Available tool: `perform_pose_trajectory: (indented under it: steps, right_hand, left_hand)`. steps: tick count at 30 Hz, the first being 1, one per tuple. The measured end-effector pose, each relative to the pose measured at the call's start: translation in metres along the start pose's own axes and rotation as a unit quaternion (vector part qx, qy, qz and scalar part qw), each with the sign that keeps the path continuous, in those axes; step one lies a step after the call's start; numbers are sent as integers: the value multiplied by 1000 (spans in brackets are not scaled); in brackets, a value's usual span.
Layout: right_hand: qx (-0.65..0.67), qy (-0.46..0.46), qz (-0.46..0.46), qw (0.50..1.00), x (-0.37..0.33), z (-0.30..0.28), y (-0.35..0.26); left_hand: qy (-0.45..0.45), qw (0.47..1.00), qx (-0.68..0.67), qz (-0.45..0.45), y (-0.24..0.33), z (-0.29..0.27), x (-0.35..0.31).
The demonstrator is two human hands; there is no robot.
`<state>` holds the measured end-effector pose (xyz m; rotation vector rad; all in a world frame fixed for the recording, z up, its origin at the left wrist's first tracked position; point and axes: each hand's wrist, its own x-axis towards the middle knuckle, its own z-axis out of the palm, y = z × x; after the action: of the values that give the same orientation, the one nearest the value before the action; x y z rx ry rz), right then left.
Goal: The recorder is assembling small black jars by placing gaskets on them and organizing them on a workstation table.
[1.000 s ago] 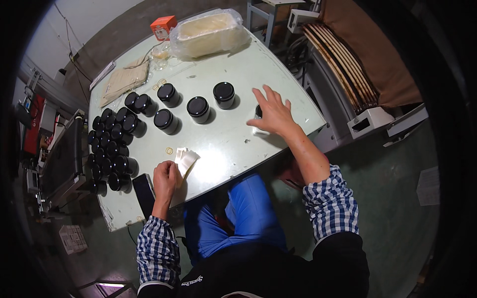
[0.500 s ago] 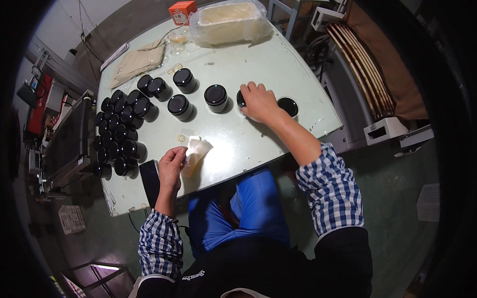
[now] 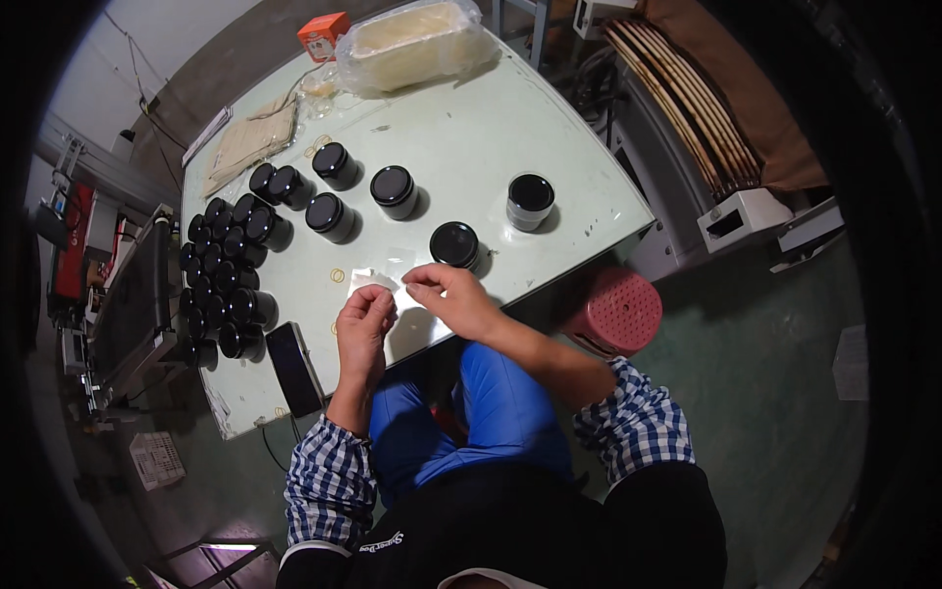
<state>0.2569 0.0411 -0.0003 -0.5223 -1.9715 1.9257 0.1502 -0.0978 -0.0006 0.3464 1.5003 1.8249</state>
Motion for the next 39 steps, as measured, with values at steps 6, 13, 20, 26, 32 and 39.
perform_pose_trajectory:
  steps: [6,13,20,26,32,39]
  right_hand:
    - [96,32,34,994,-3,3,12]
    - [-78,116,-29,990,-7,-30,11]
    - [-101,241,-103,960,3,-56,51]
    - [-180,199,-150,952,0,-71,40]
    - [-499,40,-226,835,9,-77,9]
    - [-583,18,-226,780,8,-93,19]
  left_hand:
    - [14,992,112,54,-3,13,-5]
    - [-61,976,-187,-99,22,15,8]
    - [-101,879,381,269,-5,39,51]
    - [-182,786,492,326,5,66,60]
    - [-204,726,525,396,6,67,68]
    - [-128,683,578,427,-18,56,52]
